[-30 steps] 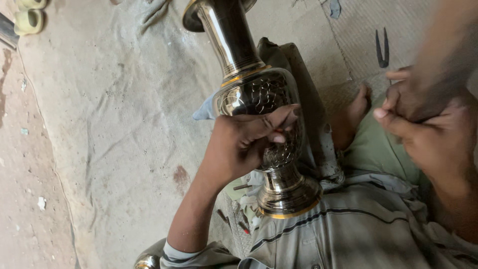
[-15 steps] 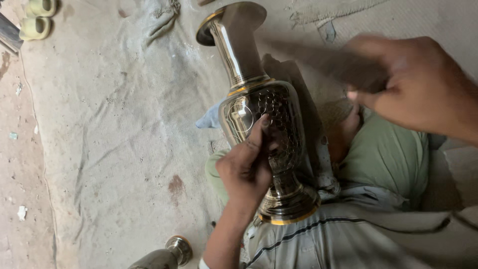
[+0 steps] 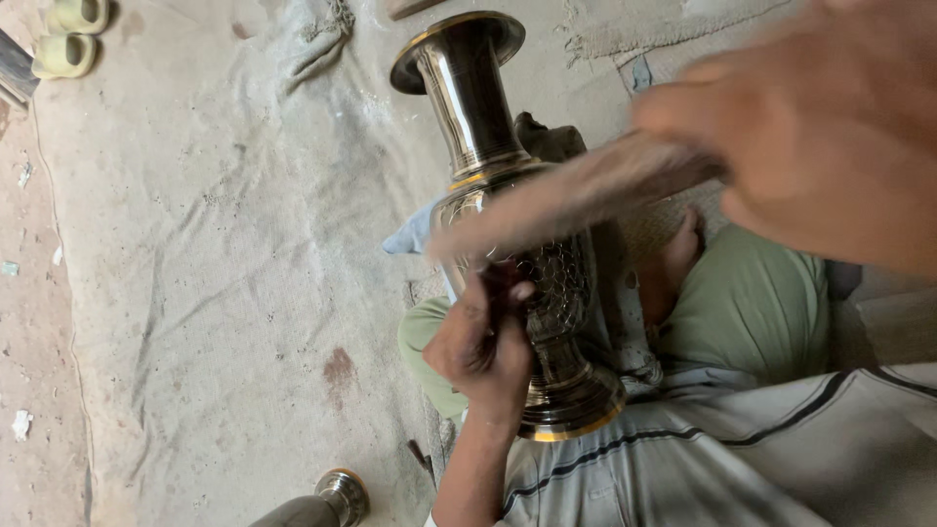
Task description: The person sits on the floor with a brass vase held between their legs and engraves a decorative pattern into its surface. They hold a small chisel against the metal with one hand and strike it with a wooden mallet in the other, repositioning the chisel repeatedly to work across the patterned area.
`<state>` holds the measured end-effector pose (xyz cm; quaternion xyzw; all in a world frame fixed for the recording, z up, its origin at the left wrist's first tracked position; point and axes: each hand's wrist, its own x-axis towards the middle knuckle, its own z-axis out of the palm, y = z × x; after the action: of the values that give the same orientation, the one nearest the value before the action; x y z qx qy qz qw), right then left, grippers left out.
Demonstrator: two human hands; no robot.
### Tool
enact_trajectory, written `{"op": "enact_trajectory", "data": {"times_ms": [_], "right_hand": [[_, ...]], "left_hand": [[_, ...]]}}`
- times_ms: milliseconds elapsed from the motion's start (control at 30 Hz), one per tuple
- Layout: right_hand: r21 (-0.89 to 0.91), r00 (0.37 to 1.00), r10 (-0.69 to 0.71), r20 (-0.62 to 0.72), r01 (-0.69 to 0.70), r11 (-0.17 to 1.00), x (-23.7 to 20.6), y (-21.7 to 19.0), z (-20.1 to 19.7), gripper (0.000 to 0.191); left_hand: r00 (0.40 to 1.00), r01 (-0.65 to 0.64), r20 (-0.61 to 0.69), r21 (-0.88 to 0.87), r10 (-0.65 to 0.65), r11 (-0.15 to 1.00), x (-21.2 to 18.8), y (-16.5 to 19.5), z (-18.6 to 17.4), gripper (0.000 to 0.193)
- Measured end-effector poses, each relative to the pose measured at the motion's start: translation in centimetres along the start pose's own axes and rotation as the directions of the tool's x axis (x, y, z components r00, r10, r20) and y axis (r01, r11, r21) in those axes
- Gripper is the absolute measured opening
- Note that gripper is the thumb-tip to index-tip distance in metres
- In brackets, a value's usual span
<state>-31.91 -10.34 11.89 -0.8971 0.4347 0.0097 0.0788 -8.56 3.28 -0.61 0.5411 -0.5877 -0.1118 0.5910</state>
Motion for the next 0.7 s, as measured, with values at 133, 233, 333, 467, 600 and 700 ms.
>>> {"op": "enact_trajectory", "data": {"times_ms": [133,233,333,467,600,700], "right_hand": [[0.146,0.933,0.358,0.032,-0.359,0.922,-2.6,1.9,6.1,0.042],[0.189,0.917,0.398,0.006,-0.392,0.901,-5.1,1.7,12.3,0.044],[0.744,0.821,0.549,-0.156,-0.268,0.612,-7.9,0.2,17.5,0.051],[0.787,0.754,0.494,-0.432,0.047,0.616,-9.3,-1.4,18.8,0.026],[0.550,0.769,0.523,-0.366,-0.275,0.789,-7.7,-1.8,14.3,0.041],[0.496,0.918,0.300,-0.258,-0.140,0.857,-5.2,-0.8,9.9,0.042]], "left_hand": [[0.909,-0.009,0.417,-0.010,0.012,1.000,4.2,-1.2,-1.7,0.061],[0.733,0.034,0.679,-0.102,0.045,0.994,7.0,-1.8,-2.8,0.068],[0.613,0.044,0.784,-0.157,0.097,0.987,9.0,-1.7,-2.8,0.069],[0.504,0.118,0.850,-0.240,0.150,0.964,10.4,-1.3,-2.5,0.071],[0.549,0.072,0.824,-0.213,0.139,0.975,9.7,-1.7,-3.1,0.062],[0.727,0.030,0.684,-0.120,0.061,0.992,7.2,-1.6,-3.3,0.061]]}}
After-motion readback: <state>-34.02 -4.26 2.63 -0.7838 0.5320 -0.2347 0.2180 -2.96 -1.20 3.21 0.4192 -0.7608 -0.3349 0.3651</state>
